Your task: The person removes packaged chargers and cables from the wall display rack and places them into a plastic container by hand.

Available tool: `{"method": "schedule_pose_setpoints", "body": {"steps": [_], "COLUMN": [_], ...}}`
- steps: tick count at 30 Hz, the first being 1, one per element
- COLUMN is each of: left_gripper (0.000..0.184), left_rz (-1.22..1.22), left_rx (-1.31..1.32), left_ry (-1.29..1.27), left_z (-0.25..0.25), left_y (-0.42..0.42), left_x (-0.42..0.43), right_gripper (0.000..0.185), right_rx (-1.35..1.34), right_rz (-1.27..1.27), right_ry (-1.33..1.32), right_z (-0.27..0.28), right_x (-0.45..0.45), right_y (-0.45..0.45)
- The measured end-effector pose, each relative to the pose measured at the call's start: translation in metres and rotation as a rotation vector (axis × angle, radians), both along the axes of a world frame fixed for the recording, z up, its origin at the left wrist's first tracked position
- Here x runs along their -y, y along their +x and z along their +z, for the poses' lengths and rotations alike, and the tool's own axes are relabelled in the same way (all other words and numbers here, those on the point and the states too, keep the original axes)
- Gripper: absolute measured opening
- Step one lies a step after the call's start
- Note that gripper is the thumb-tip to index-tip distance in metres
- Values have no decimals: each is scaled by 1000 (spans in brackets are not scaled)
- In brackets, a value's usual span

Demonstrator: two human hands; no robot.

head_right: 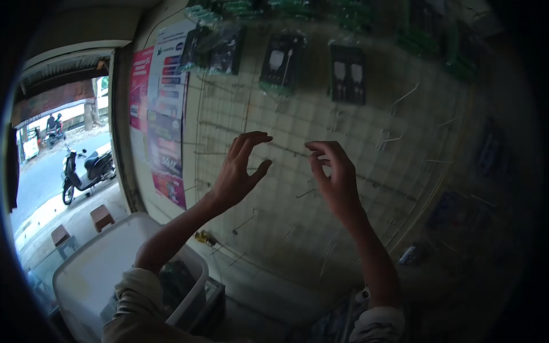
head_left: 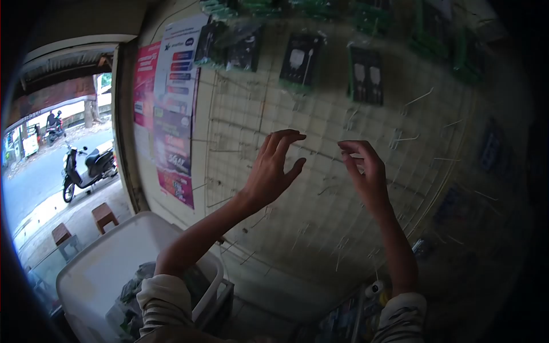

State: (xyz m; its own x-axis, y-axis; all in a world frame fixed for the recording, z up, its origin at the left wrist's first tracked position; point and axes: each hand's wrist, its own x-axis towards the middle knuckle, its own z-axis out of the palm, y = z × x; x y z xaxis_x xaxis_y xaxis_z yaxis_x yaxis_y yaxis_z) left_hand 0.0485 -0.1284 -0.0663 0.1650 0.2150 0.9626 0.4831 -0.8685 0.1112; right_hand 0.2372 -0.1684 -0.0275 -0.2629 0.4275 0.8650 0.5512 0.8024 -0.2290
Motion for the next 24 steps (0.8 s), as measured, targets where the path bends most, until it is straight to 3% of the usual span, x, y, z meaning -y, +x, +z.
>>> {"method": "schedule_pose_setpoints", "body": {"steps": [4,6,8,10,11,14,16,18,20,24], "left_gripper": [37,37,39,41,44,49,52,53,53,48], "left_rz": [-211,-314,-323,-323,-271,-213,-208,-562,-628,-776], "left_rx": [120,223,245,261,258,277,297,241,226,267], "left_ry": [6,13,-44,-93,-150,-227,-248,-558,-546,-508], "left_z": [50,78,106,129,132,133,134,137,141,146], "left_y": [50,78,103,123,127,130,127,122,119,118], "left_x": [-65,-92,-130,-141,-143,-149,-141,-131,-129,-115], "right_gripper": [23,34,48,59,59,64,59,55,46,42], "right_rx": [-37,-15,-52,-151,-156,-186,-234,-313,-463,-501], "right_rz": [-170,-376,-508,-536,-535,-422,-314,-176,101,272], "right_ry": [261,452,331,-43,-36,-117,-24,-144,-275,-223], "right_z": [51,73,88,103,106,108,111,115,116,122], "right_x": [-29,-62,-101,-122,-124,-133,-146,-142,-143,-128], "right_y": [51,77,96,96,97,99,103,103,101,92]}}
